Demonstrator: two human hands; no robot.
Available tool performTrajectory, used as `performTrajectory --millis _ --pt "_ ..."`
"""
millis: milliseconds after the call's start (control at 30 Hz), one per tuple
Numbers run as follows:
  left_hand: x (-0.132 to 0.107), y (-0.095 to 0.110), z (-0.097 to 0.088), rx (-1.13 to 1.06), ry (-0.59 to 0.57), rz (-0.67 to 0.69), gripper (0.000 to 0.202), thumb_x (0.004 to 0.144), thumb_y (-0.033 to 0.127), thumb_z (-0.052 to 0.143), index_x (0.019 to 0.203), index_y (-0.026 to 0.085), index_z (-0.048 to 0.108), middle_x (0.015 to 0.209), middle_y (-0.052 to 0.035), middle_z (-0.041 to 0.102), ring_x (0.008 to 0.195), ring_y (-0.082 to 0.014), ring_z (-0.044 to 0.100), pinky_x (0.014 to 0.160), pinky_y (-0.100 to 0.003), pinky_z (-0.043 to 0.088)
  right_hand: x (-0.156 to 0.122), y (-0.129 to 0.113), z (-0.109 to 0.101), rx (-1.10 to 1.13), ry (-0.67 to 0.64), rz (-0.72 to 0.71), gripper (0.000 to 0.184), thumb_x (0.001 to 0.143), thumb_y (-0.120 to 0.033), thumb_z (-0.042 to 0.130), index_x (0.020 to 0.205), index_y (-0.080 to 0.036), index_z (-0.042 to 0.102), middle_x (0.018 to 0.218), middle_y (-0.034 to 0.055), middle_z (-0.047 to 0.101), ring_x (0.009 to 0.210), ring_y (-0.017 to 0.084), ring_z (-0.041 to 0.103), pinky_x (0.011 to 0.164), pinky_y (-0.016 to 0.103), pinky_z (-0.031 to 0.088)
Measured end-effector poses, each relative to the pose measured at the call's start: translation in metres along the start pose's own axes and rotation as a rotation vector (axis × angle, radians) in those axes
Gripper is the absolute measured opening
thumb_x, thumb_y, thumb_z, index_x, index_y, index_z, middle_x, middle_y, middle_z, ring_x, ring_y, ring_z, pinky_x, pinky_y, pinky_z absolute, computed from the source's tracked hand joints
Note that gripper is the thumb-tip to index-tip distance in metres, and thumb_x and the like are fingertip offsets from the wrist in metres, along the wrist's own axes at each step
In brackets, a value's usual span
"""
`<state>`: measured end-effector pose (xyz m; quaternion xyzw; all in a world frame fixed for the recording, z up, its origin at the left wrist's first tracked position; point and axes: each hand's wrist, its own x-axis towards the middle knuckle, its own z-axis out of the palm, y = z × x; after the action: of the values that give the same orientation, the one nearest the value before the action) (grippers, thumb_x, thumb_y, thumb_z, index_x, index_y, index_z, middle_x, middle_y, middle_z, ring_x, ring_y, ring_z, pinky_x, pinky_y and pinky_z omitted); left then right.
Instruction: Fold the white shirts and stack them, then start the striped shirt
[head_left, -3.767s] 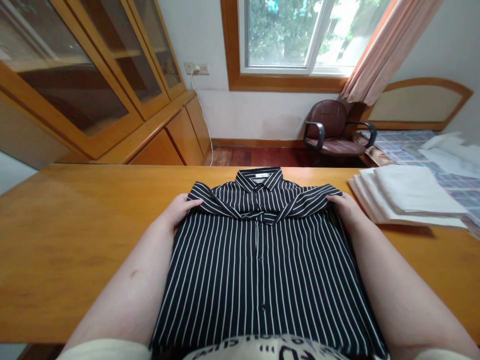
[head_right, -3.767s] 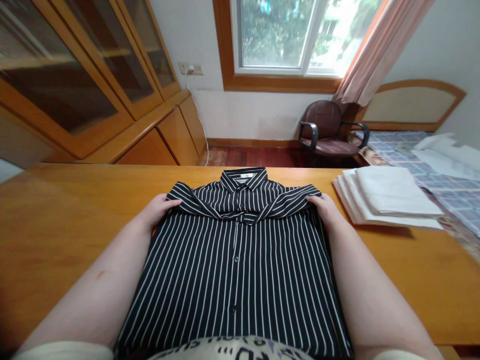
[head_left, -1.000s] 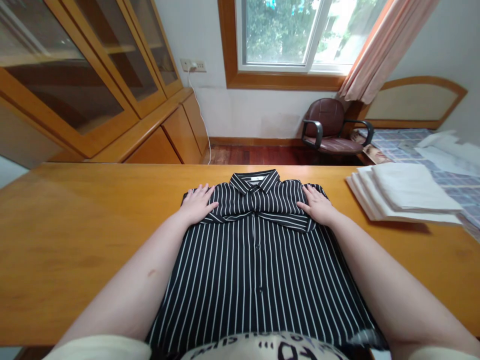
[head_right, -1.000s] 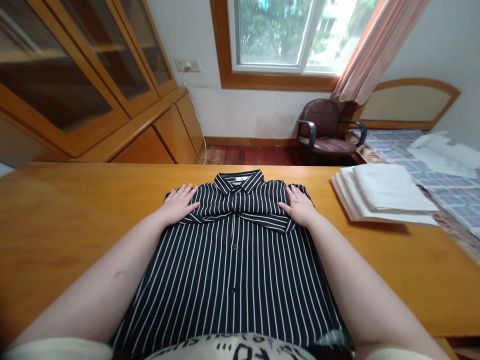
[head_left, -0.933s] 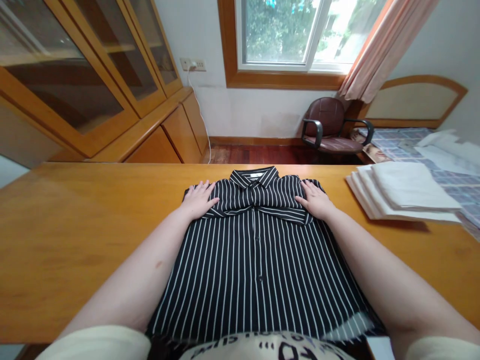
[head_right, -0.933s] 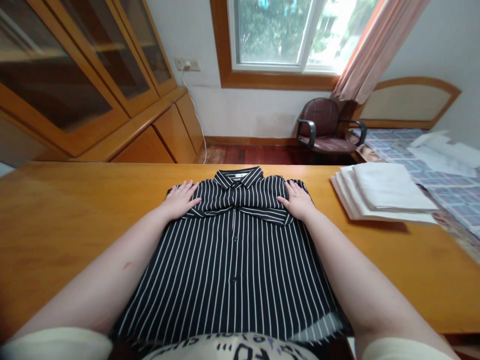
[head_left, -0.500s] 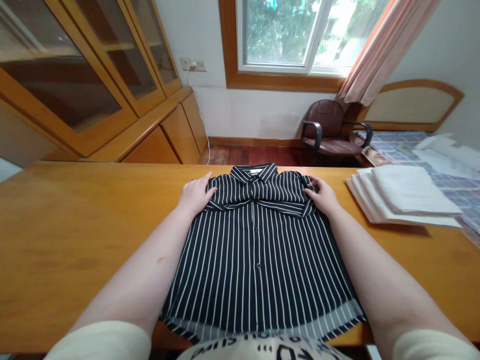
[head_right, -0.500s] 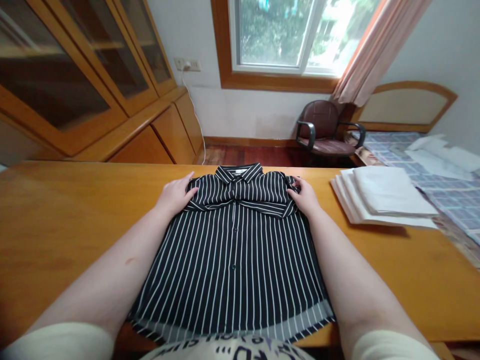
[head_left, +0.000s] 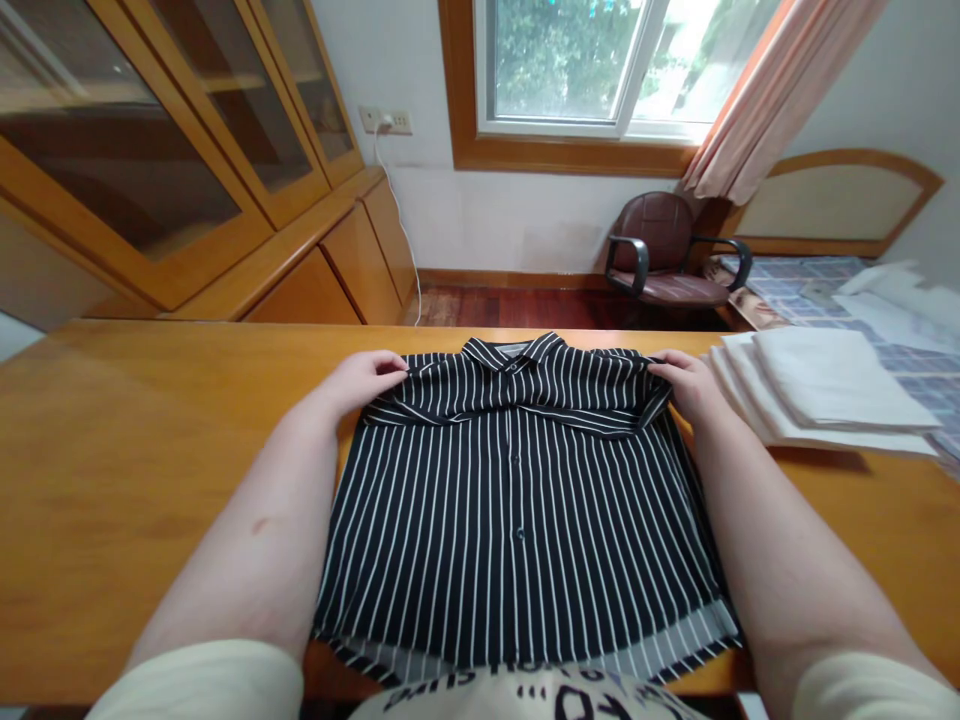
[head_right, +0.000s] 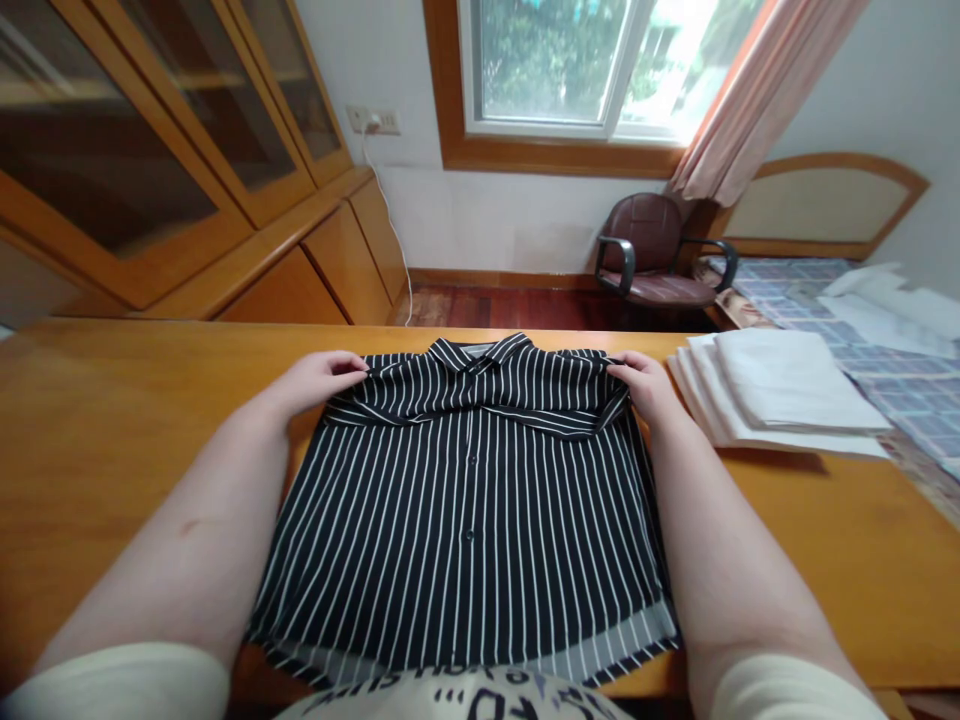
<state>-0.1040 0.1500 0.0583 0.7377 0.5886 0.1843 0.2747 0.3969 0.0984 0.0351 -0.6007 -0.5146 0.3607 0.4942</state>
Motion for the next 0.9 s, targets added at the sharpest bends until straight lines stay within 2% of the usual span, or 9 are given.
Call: performTrajectory --millis 100,200,333,433,533,633,767,833,900 --pt "-0.007 0.003 -0.015 -0.091 -0.164 -0.039 0.035 0.066 0.049 0.063 0.083 0.019 0.066 0.075 -0.0009 0.067 0.071 -0.0169 0.061 0.067 -0.027 0.047 0.001 -0.006 -0.01 -0.015 -0.111 0.11 0.017 0.059 -0.033 0.065 0.068 -0.02 0.059 0.058 -0.0004 0.056 0.053 0.014 0.051 0.051 0.027 0.04" --pt "-0.014 0.005 -0.026 -0.098 -0.296 -0.082 0.034 0.062 0.05 0.066 0.079 0.02 0.067 0.068 0.0009 0.063 0.063 -0.0145 0.057 0.059 -0.024 0.045 0.002 -0.01 -0.02 -0.029 -0.261 0.207 0.016 0.058 -0.033 0.063 0.064 -0.02 0.056 0.052 -0.0012 0.05 0.048 0.013 0.045 0.046 0.026 0.035" --pt "-0.021 0.004 -0.03 -0.129 -0.573 -0.232 0.035 0.057 0.05 0.071 0.078 0.022 0.07 0.066 0.0005 0.064 0.061 -0.0153 0.058 0.055 -0.024 0.046 -0.001 -0.018 -0.028 -0.117 -0.584 0.323 0.022 0.06 -0.037 0.067 0.065 -0.017 0.062 0.057 0.0007 0.057 0.054 0.014 0.051 0.052 0.026 0.039" --pt "-0.022 0.007 -0.026 -0.152 -0.695 -0.44 0.05 0.054 0.055 0.072 0.091 0.022 0.07 0.081 -0.0042 0.071 0.071 -0.0196 0.065 0.061 -0.026 0.05 -0.005 -0.027 -0.027 -0.313 -0.753 0.375 0.033 0.064 -0.047 0.069 0.075 -0.016 0.07 0.077 0.0055 0.069 0.071 0.019 0.062 0.066 0.029 0.047" --pt "-0.02 0.02 -0.018 -0.075 -0.638 -0.465 0.064 0.059 0.063 0.066 0.107 0.02 0.066 0.102 -0.0091 0.072 0.09 -0.024 0.067 0.07 -0.028 0.052 -0.008 -0.038 -0.016 -0.573 -0.713 0.334 0.041 0.069 -0.057 0.066 0.084 -0.019 0.073 0.091 0.0073 0.072 0.084 0.024 0.065 0.079 0.034 0.05" --pt "-0.018 0.041 0.001 0.087 -0.489 -0.245 0.076 0.064 0.062 0.062 0.127 0.02 0.056 0.118 -0.0094 0.067 0.106 -0.0253 0.063 0.083 -0.028 0.05 -0.014 -0.043 0.01 -0.73 -0.551 0.163 0.044 0.073 -0.054 0.067 0.101 -0.02 0.07 0.105 0.0098 0.07 0.094 0.027 0.065 0.089 0.038 0.049" --pt "-0.019 0.066 0.039 0.132 -0.325 -0.021 0.086 0.069 0.053 0.064 0.143 0.019 0.037 0.136 -0.0121 0.054 0.119 -0.0256 0.056 0.096 -0.031 0.043 -0.027 -0.033 0.058 -0.558 -0.448 -0.006 0.061 0.075 -0.042 0.069 0.129 -0.02 0.054 0.129 0.0129 0.058 0.107 0.026 0.061 0.096 0.041 0.047" --pt "-0.02 0.074 0.056 0.096 -0.261 0.006 0.086 0.071 0.047 0.066 0.145 0.018 0.033 0.132 -0.0119 0.057 0.115 -0.0245 0.058 0.094 -0.031 0.044 -0.032 -0.023 0.077 -0.427 -0.431 -0.006 0.069 0.073 -0.038 0.071 0.135 -0.02 0.047 0.134 0.0131 0.054 0.113 0.026 0.058 0.1 0.043 0.044" --pt "-0.02 0.081 0.064 0.064 -0.23 0.024 0.079 0.071 0.04 0.066 0.142 0.018 0.038 0.119 -0.0091 0.064 0.104 -0.023 0.062 0.089 -0.031 0.046 -0.035 -0.016 0.087 -0.293 -0.433 0.028 0.07 0.07 -0.035 0.074 0.133 -0.021 0.048 0.132 0.0117 0.056 0.115 0.025 0.057 0.102 0.043 0.042"
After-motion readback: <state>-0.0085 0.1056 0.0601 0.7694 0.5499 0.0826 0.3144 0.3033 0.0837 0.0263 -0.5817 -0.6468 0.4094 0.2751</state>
